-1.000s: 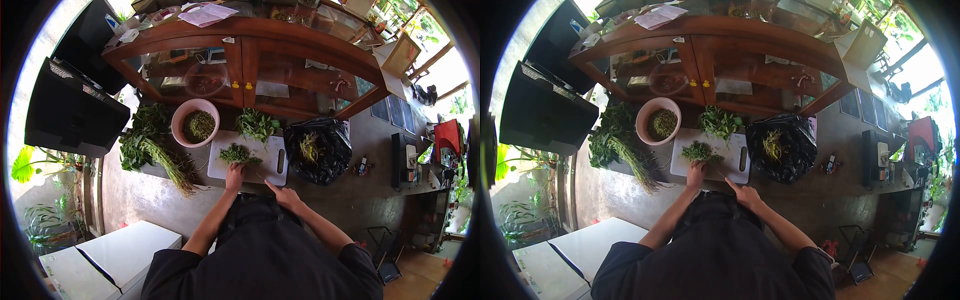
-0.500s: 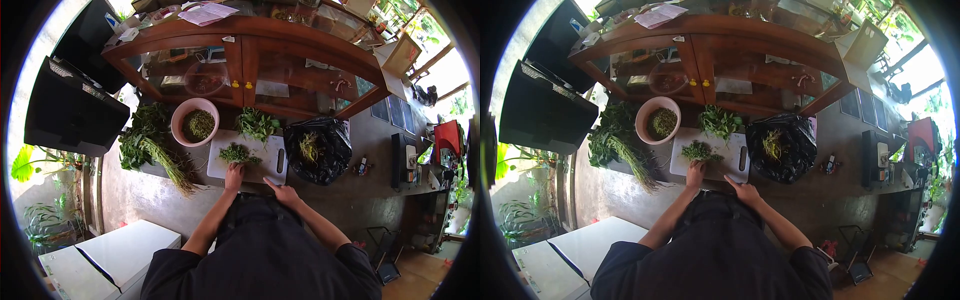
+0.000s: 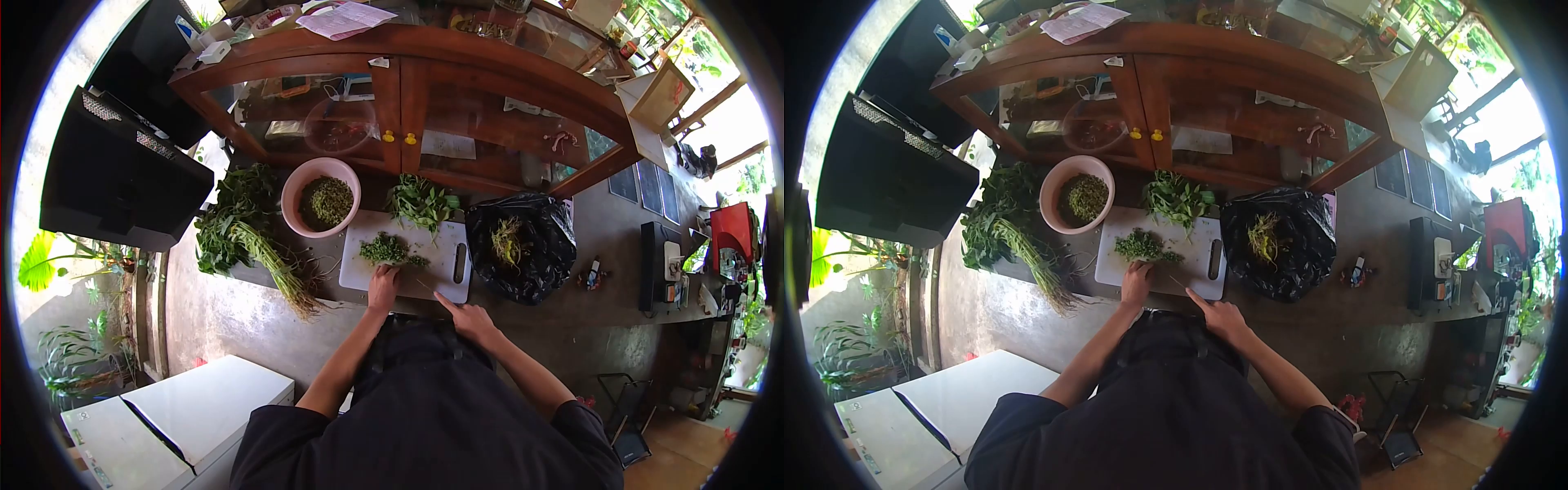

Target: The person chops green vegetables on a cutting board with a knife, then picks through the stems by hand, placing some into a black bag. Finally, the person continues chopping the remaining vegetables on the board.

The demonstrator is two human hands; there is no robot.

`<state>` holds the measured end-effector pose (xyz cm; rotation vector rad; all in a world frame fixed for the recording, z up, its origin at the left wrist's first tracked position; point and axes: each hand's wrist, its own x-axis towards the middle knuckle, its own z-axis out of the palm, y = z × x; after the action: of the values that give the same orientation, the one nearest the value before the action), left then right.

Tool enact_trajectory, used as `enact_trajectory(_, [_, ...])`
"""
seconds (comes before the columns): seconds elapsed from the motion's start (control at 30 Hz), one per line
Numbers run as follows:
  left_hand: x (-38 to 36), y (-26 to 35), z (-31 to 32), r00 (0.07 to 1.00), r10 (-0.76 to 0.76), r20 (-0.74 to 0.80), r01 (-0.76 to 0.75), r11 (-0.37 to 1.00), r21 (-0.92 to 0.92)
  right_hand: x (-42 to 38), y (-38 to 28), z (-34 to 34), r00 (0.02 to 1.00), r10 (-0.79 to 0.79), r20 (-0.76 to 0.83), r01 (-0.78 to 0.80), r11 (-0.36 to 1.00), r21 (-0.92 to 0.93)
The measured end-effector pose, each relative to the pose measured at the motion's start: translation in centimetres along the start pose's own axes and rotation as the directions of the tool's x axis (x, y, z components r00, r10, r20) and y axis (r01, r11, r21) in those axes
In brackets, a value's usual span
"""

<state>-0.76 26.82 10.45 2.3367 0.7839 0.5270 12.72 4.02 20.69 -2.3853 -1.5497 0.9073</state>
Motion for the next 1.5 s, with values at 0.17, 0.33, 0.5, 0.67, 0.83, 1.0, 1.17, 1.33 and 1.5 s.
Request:
enact_trajectory(0.17, [0.0,0.2,-0.1,1.0,-0.029,0.011,0.029,0.999,-0.021,0.0,-0.4,-0.6,0.999,0.02,0.045,-0.018,0.999,-0.05])
enact_trajectory(0.33, [0.2,0.0,-0.1,1.0,0.019,0.012,-0.019,1.0,0.008,-0.3,-1.3,-1.7,1.0,0.011,0.018,-0.009,0.995,-0.098])
enact_trajectory(0.5, [0.0,0.1,-0.1,0.999,0.033,0.0,-0.033,0.999,0.006,0.1,-1.0,-0.8,1.0,0.008,0.005,-0.008,0.995,-0.101])
enact_trajectory(0.67, [-0.1,0.3,0.0,1.0,0.015,0.011,-0.015,1.0,0.001,1.3,0.7,1.7,0.992,-0.065,-0.105,0.06,0.997,-0.051])
enact_trajectory(0.83, [0.1,0.3,-0.2,1.0,0.017,0.001,-0.017,1.0,0.015,0.7,1.4,1.5,0.991,-0.081,-0.111,0.079,0.997,-0.023])
enact_trajectory(1.0, [0.1,0.3,-0.5,0.999,0.036,-0.018,-0.036,0.999,0.009,0.8,1.5,1.6,0.993,-0.081,-0.087,0.08,0.997,-0.02])
enact_trajectory(1.17, [-0.1,0.3,-0.4,1.0,0.022,-0.014,-0.023,0.999,-0.035,1.1,1.5,2.2,0.981,-0.119,-0.152,0.117,0.993,-0.022])
enact_trajectory(1.33, [-0.3,0.6,-1.0,0.999,0.038,0.033,-0.039,0.999,0.004,0.4,2.8,1.6,0.989,-0.109,-0.102,0.109,0.994,-0.005])
enact_trajectory(1.5, [-0.2,-0.1,-0.1,1.0,0.001,0.002,-0.001,1.0,-0.017,0.7,2.5,1.4,0.994,-0.074,-0.078,0.072,0.997,-0.03])
